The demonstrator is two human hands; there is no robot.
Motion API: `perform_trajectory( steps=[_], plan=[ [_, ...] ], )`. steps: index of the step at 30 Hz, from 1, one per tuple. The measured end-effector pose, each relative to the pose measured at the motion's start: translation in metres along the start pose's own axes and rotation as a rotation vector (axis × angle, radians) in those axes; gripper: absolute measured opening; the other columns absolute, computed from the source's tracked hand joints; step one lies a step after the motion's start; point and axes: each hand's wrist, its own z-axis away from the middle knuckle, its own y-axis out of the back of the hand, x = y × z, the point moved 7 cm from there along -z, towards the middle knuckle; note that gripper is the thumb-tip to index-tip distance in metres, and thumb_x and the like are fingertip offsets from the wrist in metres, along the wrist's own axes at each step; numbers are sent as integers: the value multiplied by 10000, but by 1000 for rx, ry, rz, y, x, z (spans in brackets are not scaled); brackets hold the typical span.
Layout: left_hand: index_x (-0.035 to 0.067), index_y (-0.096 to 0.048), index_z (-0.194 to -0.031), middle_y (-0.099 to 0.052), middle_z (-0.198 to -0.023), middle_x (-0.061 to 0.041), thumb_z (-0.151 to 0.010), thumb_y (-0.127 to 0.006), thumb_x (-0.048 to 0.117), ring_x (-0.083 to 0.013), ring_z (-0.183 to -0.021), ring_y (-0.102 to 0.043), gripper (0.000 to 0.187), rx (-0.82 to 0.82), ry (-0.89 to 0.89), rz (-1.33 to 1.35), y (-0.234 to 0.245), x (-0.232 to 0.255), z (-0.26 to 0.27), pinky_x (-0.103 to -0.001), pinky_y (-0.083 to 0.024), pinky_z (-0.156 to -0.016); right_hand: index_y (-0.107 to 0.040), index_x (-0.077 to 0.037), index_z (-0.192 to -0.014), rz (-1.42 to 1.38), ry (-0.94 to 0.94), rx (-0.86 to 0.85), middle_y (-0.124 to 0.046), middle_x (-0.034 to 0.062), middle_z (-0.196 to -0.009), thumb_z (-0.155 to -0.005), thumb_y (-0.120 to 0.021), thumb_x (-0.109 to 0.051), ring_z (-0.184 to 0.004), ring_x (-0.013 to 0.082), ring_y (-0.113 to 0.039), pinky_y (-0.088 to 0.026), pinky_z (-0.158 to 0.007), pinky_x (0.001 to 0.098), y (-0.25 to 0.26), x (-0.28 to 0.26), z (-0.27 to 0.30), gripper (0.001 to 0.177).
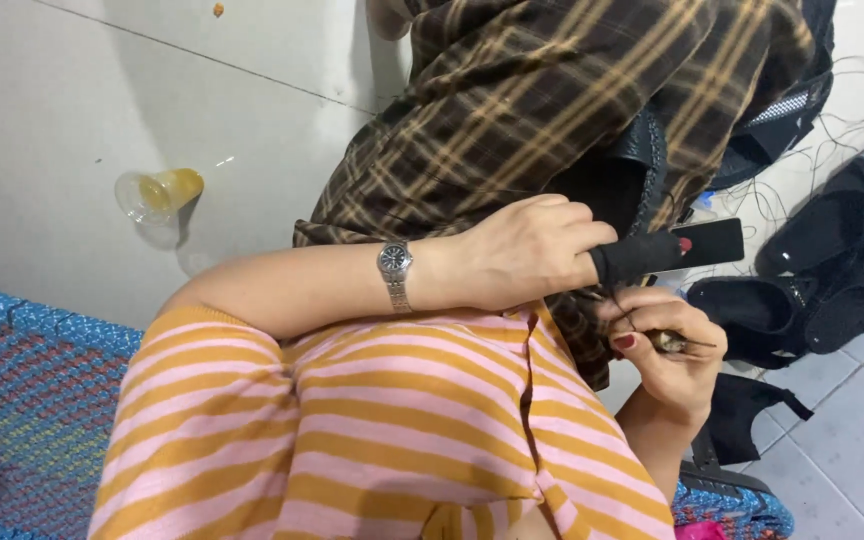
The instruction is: Hand-sewing the strap of a black sandal to its sole using a needle and thread while sitting on the floor.
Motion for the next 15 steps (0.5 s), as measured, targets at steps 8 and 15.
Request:
perform_trajectory(
  steps=[8,15],
  plan=[
    [47,-595,-1164,-665,-979,-118,-918,-687,143,-312,-821,-650,279,-357,380,511,-61,-25,34,-398,-510,-748,-614,25,-890,194,-387,99,-631,93,-902,-806,-658,69,-792,164,-540,-437,-796,243,66,35,37,105],
    [13,-649,-963,-699,-873,-125,-884,-701,129,-321,-724,-653,150,-485,580,367,14,-22,32,-395,-525,-652,-758,-38,-998,229,-325,-283,-715,22,-679,-794,-686,-5,-503,98,-591,-447,-488,214,-10,-2,-19,218]
  ],
)
